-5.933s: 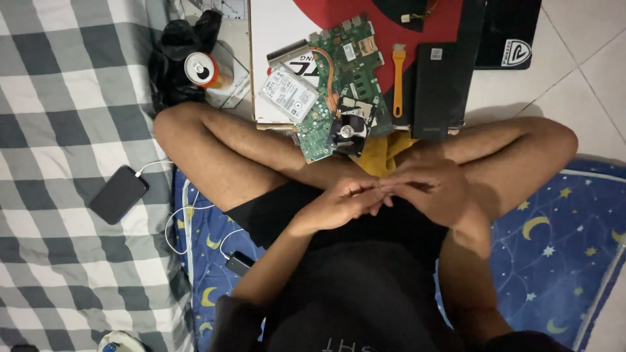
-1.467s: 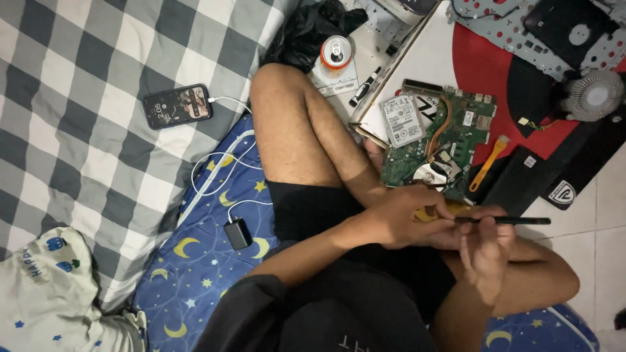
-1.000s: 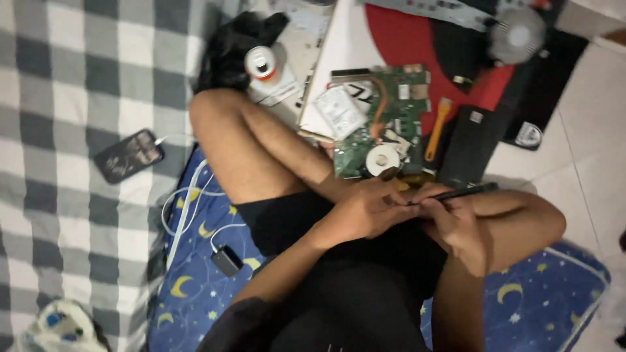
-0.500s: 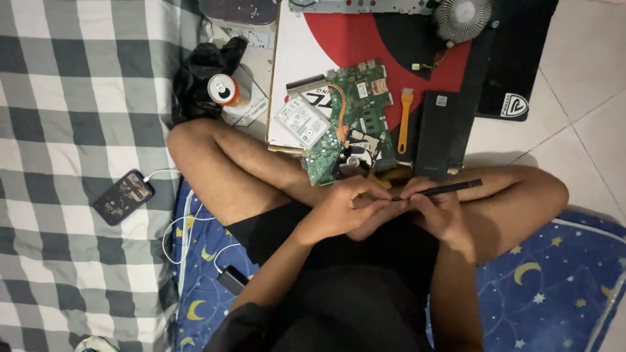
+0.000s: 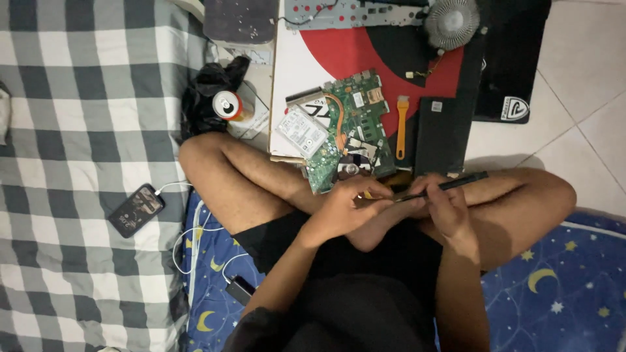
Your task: The person sits cross-legged on a mattress and works on a disassembled laptop motherboard. They select a screwdriver bit from a case, attach it to a handle, and use the screwdriver to tighten screws on the motherboard components.
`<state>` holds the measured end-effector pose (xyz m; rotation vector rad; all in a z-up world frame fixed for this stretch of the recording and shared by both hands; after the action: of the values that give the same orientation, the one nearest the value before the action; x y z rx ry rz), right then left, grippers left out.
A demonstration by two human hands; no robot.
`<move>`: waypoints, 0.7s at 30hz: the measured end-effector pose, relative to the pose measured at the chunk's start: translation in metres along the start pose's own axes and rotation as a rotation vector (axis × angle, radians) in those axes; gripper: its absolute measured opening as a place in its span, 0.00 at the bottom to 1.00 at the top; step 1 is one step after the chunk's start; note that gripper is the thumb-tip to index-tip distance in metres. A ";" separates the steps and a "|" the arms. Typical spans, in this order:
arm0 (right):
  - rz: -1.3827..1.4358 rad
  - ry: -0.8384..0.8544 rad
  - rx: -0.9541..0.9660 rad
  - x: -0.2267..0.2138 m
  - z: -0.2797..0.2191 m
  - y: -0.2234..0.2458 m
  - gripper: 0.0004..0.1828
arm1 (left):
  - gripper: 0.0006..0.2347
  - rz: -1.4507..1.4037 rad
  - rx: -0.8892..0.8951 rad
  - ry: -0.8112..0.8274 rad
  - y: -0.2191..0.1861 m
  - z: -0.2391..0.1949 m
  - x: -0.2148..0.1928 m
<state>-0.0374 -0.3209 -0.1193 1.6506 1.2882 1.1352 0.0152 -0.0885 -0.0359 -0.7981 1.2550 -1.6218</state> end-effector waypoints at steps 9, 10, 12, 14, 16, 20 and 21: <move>-0.045 -0.583 -0.112 -0.016 0.048 0.015 0.21 | 0.06 0.471 0.051 -0.431 0.025 0.064 -0.133; -0.045 -0.586 -0.114 -0.018 0.057 0.013 0.21 | 0.06 0.468 0.053 -0.428 0.044 0.071 -0.149; -0.050 -0.588 -0.219 -0.022 0.075 0.009 0.21 | 0.03 0.647 0.072 -0.573 0.081 0.086 -0.184; 0.065 -0.610 -0.188 -0.017 0.080 0.014 0.16 | 0.04 0.578 0.043 -0.572 0.094 0.098 -0.200; 0.182 -0.630 -0.156 -0.016 0.083 0.016 0.12 | 0.05 0.511 0.014 -0.569 0.104 0.109 -0.214; 0.001 -0.596 -0.108 -0.019 0.074 0.015 0.14 | 0.03 0.589 0.086 -0.524 0.125 0.126 -0.234; -0.135 -0.597 -0.111 -0.018 0.071 0.015 0.14 | 0.04 0.649 0.070 -0.538 0.131 0.130 -0.240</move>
<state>0.0323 -0.3440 -0.1322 1.6209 0.9124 0.5523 0.2565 0.0751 -0.1177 -0.6316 0.9234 -0.8459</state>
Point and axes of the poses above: each hand's wrist, its own z-axis towards the middle knuckle, its own x-axis out of the palm, y = z × x, the point moved 1 cm from there along z, towards the middle knuckle, and after that the axes turned 12 degrees about x, right-handed, at the moved point
